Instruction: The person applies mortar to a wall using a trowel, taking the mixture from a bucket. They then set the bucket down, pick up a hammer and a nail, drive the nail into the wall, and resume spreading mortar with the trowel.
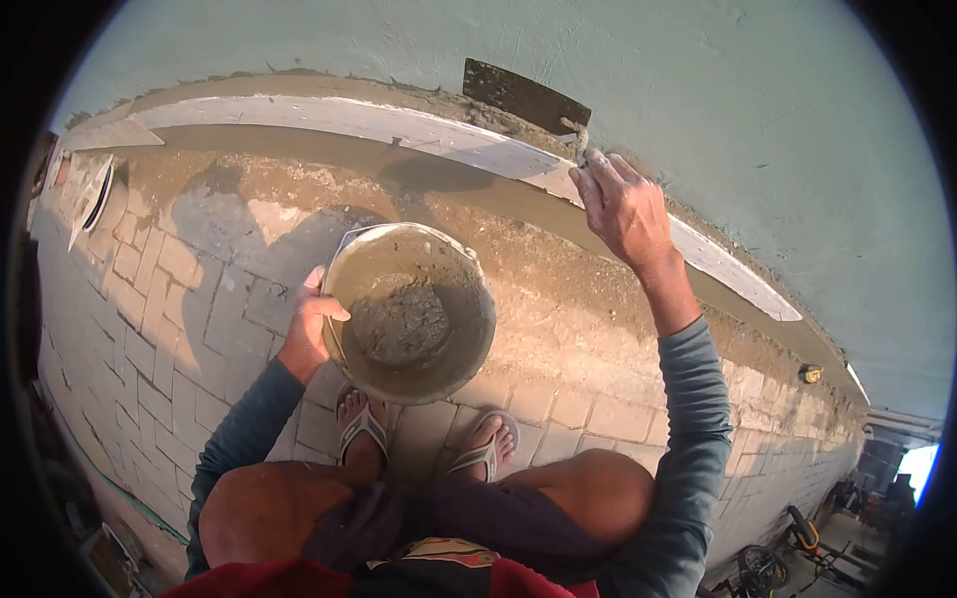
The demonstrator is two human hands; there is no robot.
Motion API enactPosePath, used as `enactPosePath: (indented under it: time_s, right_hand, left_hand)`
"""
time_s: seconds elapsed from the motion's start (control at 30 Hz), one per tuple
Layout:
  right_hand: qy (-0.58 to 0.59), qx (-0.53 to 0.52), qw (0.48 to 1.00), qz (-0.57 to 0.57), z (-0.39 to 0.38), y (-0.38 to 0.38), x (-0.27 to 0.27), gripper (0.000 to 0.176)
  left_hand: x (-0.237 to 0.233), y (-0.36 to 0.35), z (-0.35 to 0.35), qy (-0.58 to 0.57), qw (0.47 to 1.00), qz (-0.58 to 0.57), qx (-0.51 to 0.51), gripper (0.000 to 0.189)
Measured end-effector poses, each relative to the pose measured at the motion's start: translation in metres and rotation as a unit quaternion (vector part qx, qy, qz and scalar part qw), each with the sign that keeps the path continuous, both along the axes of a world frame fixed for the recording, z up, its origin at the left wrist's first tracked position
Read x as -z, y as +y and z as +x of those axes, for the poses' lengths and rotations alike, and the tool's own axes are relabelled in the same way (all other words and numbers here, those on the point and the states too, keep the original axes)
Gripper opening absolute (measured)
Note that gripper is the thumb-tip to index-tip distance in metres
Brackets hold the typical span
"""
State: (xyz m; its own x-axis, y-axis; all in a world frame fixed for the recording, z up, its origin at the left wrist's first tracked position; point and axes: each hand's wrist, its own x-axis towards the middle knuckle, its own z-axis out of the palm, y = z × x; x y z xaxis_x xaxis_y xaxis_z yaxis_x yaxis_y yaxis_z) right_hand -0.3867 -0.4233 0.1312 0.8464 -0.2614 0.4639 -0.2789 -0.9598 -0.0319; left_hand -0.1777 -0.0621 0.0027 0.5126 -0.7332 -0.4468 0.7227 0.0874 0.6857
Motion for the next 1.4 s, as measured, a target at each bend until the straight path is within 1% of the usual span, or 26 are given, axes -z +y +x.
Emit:
enactPosePath:
  time_s: [0.07, 0.17, 0.23, 0.27, 0.33, 0.37, 0.43, 0.47, 0.53, 0.57, 0.63, 0.67, 0.73, 0.77, 0.87, 0.93, 0.97, 1.0, 1.03, 1.07, 1.1, 1.17, 1.2, 1.3, 1.37, 1.4]
  right_hand:
    - [0.016, 0.007, 1.0, 0.011, -0.002, 0.003, -0.002, 0.026]
    - [-0.009, 0.001, 1.0, 0.006, 0.005, 0.001, -0.009, 0.026]
    - [-0.024, -0.031, 0.998, 0.056, 0.006, 0.005, -0.014, 0.024]
    - [-0.022, -0.029, 0.998, 0.057, 0.007, 0.006, -0.016, 0.024]
    - [0.055, 0.001, 0.998, 0.037, 0.011, 0.007, -0.018, 0.025]
    - [0.054, 0.001, 0.998, 0.035, 0.011, 0.006, -0.017, 0.025]
    - [-0.009, -0.015, 0.998, 0.068, 0.009, 0.004, -0.014, 0.025]
    - [-0.006, -0.016, 0.998, 0.068, 0.01, 0.004, -0.013, 0.025]
    - [0.036, 0.006, 0.999, 0.031, 0.008, 0.002, -0.012, 0.025]
    - [0.033, 0.009, 0.999, 0.03, 0.006, 0.003, -0.012, 0.025]
    - [-0.012, 0.007, 0.999, 0.038, 0.009, 0.004, -0.012, 0.023]
    - [-0.012, 0.006, 0.999, 0.038, 0.012, 0.005, -0.014, 0.023]
    - [0.042, 0.025, 0.999, 0.013, 0.012, 0.009, -0.018, 0.023]
    - [0.041, 0.028, 0.999, 0.013, 0.01, 0.008, -0.016, 0.023]
    - [0.014, 0.003, 1.0, 0.014, 0.015, 0.002, -0.01, 0.022]
    - [-0.035, 0.013, 0.999, 0.018, 0.011, 0.005, -0.011, 0.022]
    - [-0.034, 0.016, 0.999, 0.02, 0.01, 0.004, -0.009, 0.022]
    - [0.008, 0.016, 1.0, 0.002, 0.013, -0.001, -0.006, 0.022]
    - [0.049, 0.016, 0.999, -0.016, 0.015, -0.003, -0.003, 0.022]
    - [0.02, -0.001, 1.0, -0.023, 0.016, -0.002, 0.001, 0.022]
    - [0.019, -0.005, 1.0, -0.024, 0.017, 0.0, -0.001, 0.022]
    - [-0.031, 0.001, 0.999, 0.022, 0.016, 0.01, -0.004, 0.024]
    - [-0.03, 0.002, 0.999, 0.024, 0.017, 0.012, -0.004, 0.024]
    - [-0.021, -0.022, 0.998, 0.05, 0.026, 0.018, -0.008, 0.024]
    - [0.04, -0.019, 0.998, 0.055, 0.032, 0.021, -0.011, 0.025]
    - [0.039, -0.017, 0.997, 0.057, 0.032, 0.019, -0.009, 0.025]
  left_hand:
    - [0.003, 0.004, 0.001, 0.005, 1.0, -0.002, 0.005, 0.046]
    - [0.01, 0.006, 0.01, -0.004, 1.0, -0.005, 0.007, 0.046]
    - [0.008, 0.008, 0.007, -0.007, 1.0, 0.003, 0.005, 0.047]
    - [0.006, 0.009, 0.006, -0.008, 1.0, 0.008, -0.001, 0.046]
    - [0.006, 0.009, 0.008, -0.013, 1.0, 0.01, -0.005, 0.045]
    - [0.012, 0.011, 0.008, -0.007, 1.0, 0.004, -0.007, 0.045]
    - [0.018, 0.015, 0.012, 0.0, 1.0, -0.004, -0.012, 0.046]
    - [0.02, 0.018, 0.014, -0.001, 1.0, -0.017, 0.004, 0.048]
    - [0.02, 0.018, 0.013, -0.003, 0.999, -0.032, 0.025, 0.05]
    - [0.019, 0.019, 0.012, 0.0, 0.999, -0.027, 0.021, 0.051]
    - [0.013, 0.015, 0.012, -0.001, 1.0, -0.025, 0.011, 0.051]
    - [0.01, 0.014, 0.009, 0.003, 1.0, -0.026, -0.001, 0.047]
    - [-0.001, 0.015, 0.003, 0.008, 1.0, -0.025, -0.007, 0.043]
    - [-0.007, 0.016, 0.003, 0.006, 1.0, -0.028, 0.007, 0.042]
    - [-0.02, 0.02, 0.006, -0.017, 0.999, -0.029, 0.017, 0.04]
    - [-0.029, 0.029, 0.003, -0.026, 0.999, -0.019, 0.016, 0.04]
    - [-0.036, 0.032, 0.003, -0.019, 1.0, -0.019, -0.002, 0.04]
    - [-0.039, 0.034, 0.004, -0.014, 0.999, -0.021, -0.021, 0.04]
    - [-0.036, 0.04, 0.007, -0.016, 0.999, -0.022, -0.019, 0.04]
    - [-0.029, 0.048, 0.011, -0.032, 0.999, -0.018, -0.025, 0.04]
    - [-0.03, 0.052, 0.012, -0.045, 0.998, -0.013, -0.033, 0.041]
    - [-0.035, 0.062, 0.012, -0.038, 0.998, -0.003, -0.049, 0.042]
    - [-0.039, 0.065, 0.013, -0.033, 0.997, 0.003, -0.063, 0.043]
    - [-0.025, 0.086, 0.022, -0.029, 0.997, -0.005, -0.076, 0.047]
    - [-0.024, 0.095, 0.022, -0.026, 0.996, -0.005, -0.084, 0.046]
    - [-0.025, 0.098, 0.023, -0.022, 0.996, -0.007, -0.09, 0.046]
